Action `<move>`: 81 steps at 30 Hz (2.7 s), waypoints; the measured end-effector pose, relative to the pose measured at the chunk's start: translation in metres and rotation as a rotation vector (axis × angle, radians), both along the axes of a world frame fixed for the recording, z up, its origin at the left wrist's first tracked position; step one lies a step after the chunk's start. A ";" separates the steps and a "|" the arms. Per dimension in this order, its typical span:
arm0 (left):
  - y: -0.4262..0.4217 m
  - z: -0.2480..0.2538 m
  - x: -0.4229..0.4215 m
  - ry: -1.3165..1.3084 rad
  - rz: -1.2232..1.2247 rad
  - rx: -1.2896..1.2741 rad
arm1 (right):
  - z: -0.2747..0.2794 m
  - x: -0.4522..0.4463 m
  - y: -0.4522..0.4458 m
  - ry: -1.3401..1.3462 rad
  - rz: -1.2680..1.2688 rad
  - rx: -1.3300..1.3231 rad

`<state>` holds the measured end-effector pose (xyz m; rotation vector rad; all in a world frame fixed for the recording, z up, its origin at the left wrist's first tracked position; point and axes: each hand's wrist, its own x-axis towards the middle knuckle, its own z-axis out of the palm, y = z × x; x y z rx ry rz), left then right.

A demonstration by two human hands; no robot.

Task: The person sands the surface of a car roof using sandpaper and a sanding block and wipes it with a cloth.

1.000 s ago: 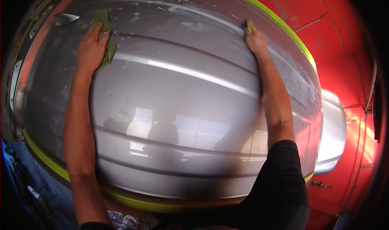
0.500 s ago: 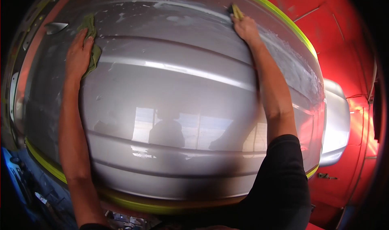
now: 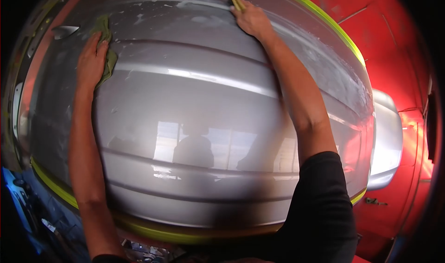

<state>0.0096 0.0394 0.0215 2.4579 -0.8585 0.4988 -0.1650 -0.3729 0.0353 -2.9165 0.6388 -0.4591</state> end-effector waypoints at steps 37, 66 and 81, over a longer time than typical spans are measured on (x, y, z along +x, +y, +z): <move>-0.001 -0.013 0.008 -0.112 0.058 0.036 | -0.008 -0.030 -0.058 -0.029 -0.081 -0.085; 0.000 -0.004 0.005 -0.077 -0.002 0.046 | -0.015 -0.071 -0.111 0.062 -0.162 -0.356; 0.003 0.002 0.002 0.009 0.008 -0.006 | -0.012 -0.091 -0.115 0.097 -0.267 -0.204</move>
